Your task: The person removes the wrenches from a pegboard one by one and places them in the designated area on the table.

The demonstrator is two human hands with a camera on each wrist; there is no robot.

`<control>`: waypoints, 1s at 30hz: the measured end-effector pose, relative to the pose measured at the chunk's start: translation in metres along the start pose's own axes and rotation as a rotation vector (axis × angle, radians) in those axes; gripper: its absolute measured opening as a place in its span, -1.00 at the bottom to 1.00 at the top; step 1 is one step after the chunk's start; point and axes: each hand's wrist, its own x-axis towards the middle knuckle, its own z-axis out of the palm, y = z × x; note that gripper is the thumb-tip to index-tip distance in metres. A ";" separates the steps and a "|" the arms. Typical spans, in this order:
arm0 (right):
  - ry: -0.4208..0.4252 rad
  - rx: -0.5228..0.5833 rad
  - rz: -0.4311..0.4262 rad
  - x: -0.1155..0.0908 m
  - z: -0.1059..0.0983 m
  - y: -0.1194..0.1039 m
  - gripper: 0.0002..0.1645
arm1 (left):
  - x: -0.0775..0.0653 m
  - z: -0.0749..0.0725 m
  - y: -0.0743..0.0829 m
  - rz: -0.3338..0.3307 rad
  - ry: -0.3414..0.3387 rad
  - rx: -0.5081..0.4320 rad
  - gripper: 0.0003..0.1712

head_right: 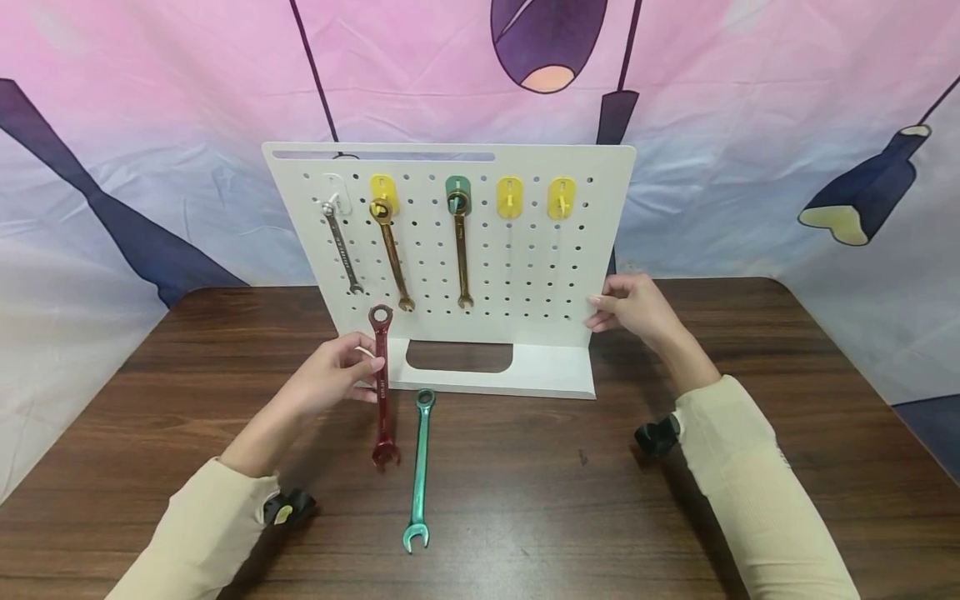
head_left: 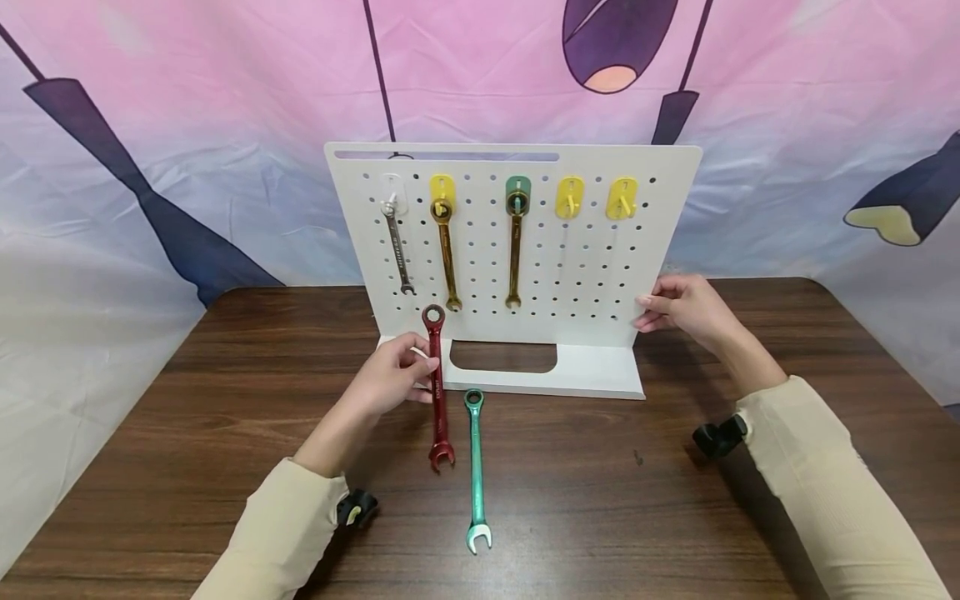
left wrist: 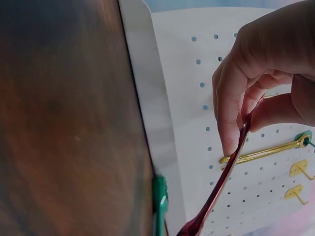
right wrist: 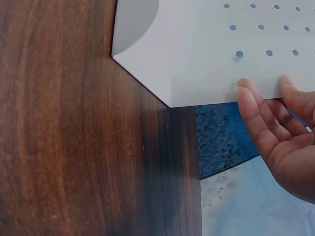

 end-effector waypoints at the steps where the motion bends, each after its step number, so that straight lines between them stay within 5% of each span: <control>1: -0.001 0.000 -0.001 0.000 0.000 0.000 -0.67 | -0.001 -0.001 -0.001 -0.007 -0.007 0.006 -0.92; 30: 0.003 0.005 0.006 0.000 0.000 0.000 -0.68 | -0.029 -0.012 -0.017 -0.162 -0.314 0.097 -0.96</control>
